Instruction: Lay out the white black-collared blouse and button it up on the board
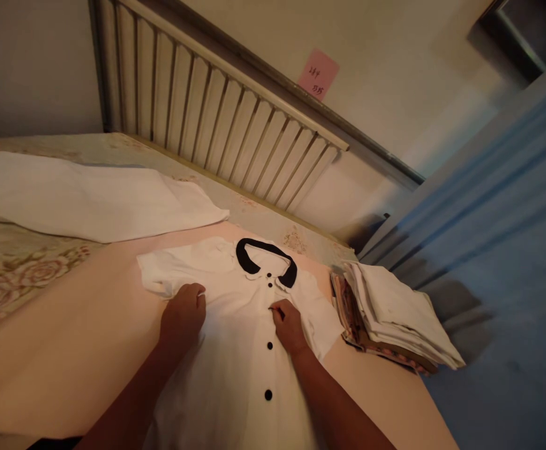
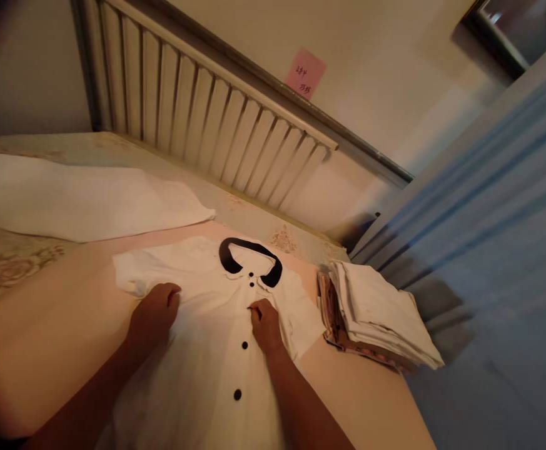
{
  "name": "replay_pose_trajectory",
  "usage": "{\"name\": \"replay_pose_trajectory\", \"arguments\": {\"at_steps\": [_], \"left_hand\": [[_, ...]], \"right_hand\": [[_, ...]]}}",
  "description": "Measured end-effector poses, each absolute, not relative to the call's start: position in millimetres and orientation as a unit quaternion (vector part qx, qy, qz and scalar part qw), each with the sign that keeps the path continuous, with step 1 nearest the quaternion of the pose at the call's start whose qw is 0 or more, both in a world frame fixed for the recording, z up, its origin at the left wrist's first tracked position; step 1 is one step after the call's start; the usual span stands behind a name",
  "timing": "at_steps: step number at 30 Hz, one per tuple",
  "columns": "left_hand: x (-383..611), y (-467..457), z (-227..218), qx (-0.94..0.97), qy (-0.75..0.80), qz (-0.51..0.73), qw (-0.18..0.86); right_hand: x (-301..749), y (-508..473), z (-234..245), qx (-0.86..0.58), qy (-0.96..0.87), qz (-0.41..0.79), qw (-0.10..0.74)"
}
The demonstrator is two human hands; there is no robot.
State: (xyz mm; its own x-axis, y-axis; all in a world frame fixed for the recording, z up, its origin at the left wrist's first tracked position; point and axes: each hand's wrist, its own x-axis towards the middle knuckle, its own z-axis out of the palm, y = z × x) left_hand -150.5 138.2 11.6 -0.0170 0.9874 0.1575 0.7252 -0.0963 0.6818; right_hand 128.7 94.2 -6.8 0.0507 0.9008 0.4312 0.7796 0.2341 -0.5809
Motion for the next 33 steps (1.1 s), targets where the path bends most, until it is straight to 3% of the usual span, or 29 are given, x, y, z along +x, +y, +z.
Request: {"name": "replay_pose_trajectory", "arguments": {"at_steps": [33], "left_hand": [[-150.4,136.2,13.7,0.669,0.638,0.316,0.214]], "right_hand": [[124.3,92.8,0.8,-0.577,-0.705,0.119,0.394]]}}
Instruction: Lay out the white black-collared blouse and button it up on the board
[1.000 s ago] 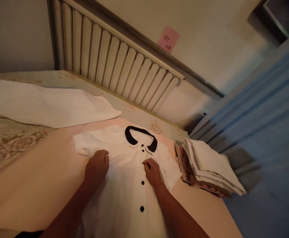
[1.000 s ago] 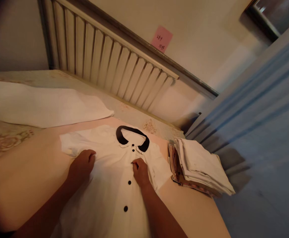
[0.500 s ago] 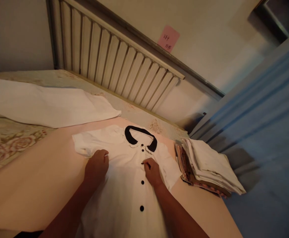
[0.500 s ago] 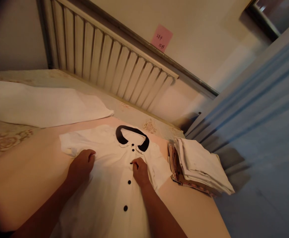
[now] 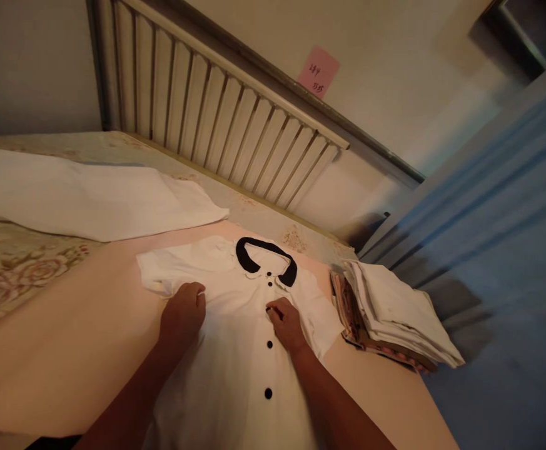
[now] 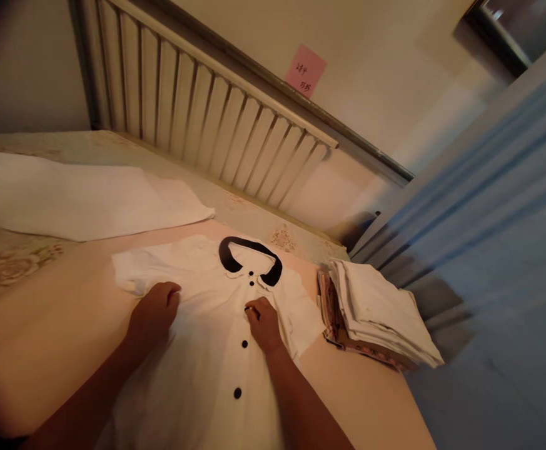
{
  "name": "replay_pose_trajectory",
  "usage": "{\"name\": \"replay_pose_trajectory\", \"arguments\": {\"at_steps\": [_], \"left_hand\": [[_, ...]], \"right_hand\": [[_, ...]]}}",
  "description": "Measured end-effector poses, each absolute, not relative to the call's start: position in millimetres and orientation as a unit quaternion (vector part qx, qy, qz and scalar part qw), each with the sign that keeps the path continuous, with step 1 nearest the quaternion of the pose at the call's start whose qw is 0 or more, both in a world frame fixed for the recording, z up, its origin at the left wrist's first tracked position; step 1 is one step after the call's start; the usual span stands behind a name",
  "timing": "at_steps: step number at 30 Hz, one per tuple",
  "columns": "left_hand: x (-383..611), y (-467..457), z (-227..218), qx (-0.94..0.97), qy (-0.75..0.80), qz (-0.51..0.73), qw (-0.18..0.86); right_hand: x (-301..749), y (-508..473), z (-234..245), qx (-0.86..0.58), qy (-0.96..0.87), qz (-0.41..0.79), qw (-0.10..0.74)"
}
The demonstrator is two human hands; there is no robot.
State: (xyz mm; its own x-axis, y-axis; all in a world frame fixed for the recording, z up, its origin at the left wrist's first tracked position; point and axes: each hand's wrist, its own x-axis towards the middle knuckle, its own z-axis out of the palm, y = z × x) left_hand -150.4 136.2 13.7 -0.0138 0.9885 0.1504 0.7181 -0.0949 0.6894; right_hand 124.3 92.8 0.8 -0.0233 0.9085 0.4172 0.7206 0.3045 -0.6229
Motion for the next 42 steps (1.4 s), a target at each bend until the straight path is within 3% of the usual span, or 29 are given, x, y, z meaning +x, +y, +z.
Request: {"name": "replay_pose_trajectory", "arguments": {"at_steps": [42], "left_hand": [[-151.3,136.3,13.0,0.67,0.637,0.319,0.209]], "right_hand": [[121.1,93.1,0.5,-0.601,-0.692,0.111,0.385]]}}
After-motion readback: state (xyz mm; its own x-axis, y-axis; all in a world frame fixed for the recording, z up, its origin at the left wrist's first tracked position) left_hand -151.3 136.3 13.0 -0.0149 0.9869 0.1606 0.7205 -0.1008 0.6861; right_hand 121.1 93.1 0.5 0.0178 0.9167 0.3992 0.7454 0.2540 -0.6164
